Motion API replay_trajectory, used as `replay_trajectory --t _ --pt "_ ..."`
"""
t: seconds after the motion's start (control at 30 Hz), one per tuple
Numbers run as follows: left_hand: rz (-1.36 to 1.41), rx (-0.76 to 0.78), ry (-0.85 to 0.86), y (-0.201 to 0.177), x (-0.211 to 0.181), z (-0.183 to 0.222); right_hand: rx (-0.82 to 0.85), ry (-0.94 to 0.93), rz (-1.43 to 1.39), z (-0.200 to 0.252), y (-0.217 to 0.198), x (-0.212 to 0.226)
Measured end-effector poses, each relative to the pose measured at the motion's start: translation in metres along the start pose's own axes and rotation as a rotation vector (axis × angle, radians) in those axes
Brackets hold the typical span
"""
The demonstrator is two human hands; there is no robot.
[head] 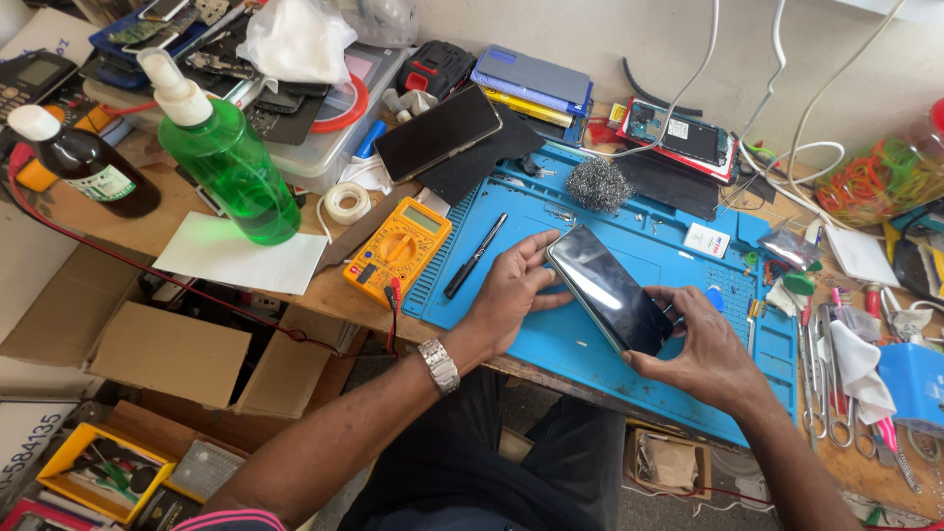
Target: The person uses a blue plastic prying tool to separate the back cover of a smartphone from its frame. After removing the cover, they place it on the workbench and pick up a black pen, using it to point at the internal components of the device.
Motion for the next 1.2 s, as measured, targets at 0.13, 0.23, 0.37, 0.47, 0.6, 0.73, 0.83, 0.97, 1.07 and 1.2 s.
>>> replay_trajectory --t 0.13,0.23,0.37,0.47,0.6,0.73,0.83,0.97,1.07,1.2 --pt "-0.064 0.023 0.030 -0.001 -0.002 0.004 -0.007 -0.017 0.024 0.001 0.002 0.002" --pt "-0.097 0.025 0.053 0.001 -0.004 0.007 0.010 0.008 0.061 0.002 0.004 0.002" --pt "-0.124 0.020 0.056 0.002 -0.007 0.008 -0.006 -0.019 0.070 0.002 0.003 0.006" --pt "-0.135 0.014 0.051 0.002 -0.007 0.009 -0.002 -0.007 0.070 0.002 0.004 0.007" --pt "-0.131 -0.002 0.052 0.001 -0.004 0.008 -0.009 -0.006 0.073 0.002 0.003 0.010" --pt "-0.117 -0.065 0.112 -0.002 -0.005 0.006 -0.041 -0.079 0.027 0.004 0.001 0.021" --pt "-0.060 -0.047 0.074 0.000 0.000 0.006 -0.055 -0.035 0.057 0.006 0.001 0.021" --pt "0.094 0.030 0.034 0.013 0.004 0.009 -0.184 -0.106 0.049 0.005 -0.001 0.029" --pt "0.162 0.132 0.069 0.031 0.005 0.014 -0.286 -0.131 0.009 0.010 0.004 0.034" --pt "0.170 0.232 0.021 0.049 -0.005 0.013 -0.327 -0.088 -0.168 0.013 0.009 0.023"
Point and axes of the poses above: each hand's wrist, its own z-axis away from the middle knuckle, its own y-axis out of the palm, x = y × z, the point moved 8 cm from there along -z, towards the middle knuckle, and after that the axes turned 12 degrees about -y, right-handed, at the moved point
